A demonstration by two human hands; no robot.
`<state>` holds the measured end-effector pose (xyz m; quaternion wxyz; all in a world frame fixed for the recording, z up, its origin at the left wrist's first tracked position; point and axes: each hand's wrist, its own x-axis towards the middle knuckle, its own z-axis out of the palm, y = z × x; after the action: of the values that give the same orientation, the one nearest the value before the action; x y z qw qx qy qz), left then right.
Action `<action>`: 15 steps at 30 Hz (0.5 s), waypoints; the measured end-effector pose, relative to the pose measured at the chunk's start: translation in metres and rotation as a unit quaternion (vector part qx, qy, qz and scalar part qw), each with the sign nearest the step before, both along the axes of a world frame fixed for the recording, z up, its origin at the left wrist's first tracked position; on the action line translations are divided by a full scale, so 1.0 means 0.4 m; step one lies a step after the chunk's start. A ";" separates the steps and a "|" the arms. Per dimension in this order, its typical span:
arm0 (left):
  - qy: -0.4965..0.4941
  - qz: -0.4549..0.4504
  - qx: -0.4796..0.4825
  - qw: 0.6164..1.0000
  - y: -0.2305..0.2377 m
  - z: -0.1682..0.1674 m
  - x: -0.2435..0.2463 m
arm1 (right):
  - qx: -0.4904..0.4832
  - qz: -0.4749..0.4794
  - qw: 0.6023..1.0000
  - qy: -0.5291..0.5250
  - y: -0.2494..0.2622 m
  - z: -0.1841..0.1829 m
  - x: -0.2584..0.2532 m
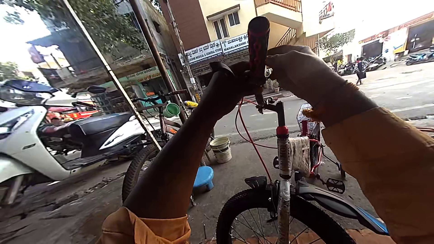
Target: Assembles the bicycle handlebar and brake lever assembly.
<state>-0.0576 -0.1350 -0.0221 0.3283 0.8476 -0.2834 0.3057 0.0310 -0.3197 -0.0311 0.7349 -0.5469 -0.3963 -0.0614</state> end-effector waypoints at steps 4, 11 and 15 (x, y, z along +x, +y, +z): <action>-0.003 -0.014 0.003 1.000 0.000 0.000 -0.002 | -0.014 0.039 0.997 0.068 0.005 -0.006 0.015; 0.003 -0.012 0.005 1.000 -0.003 -0.004 -0.009 | -0.051 -0.030 0.991 0.123 0.005 -0.055 -0.044; -0.019 -0.011 0.035 0.999 0.002 -0.005 -0.005 | -0.088 -0.124 0.988 -0.031 -0.006 -0.092 -0.040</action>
<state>-0.0597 -0.1344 -0.0239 0.2965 0.8494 -0.3096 0.3078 0.0150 -0.3219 -0.0678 0.6581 -0.6523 -0.3516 -0.1334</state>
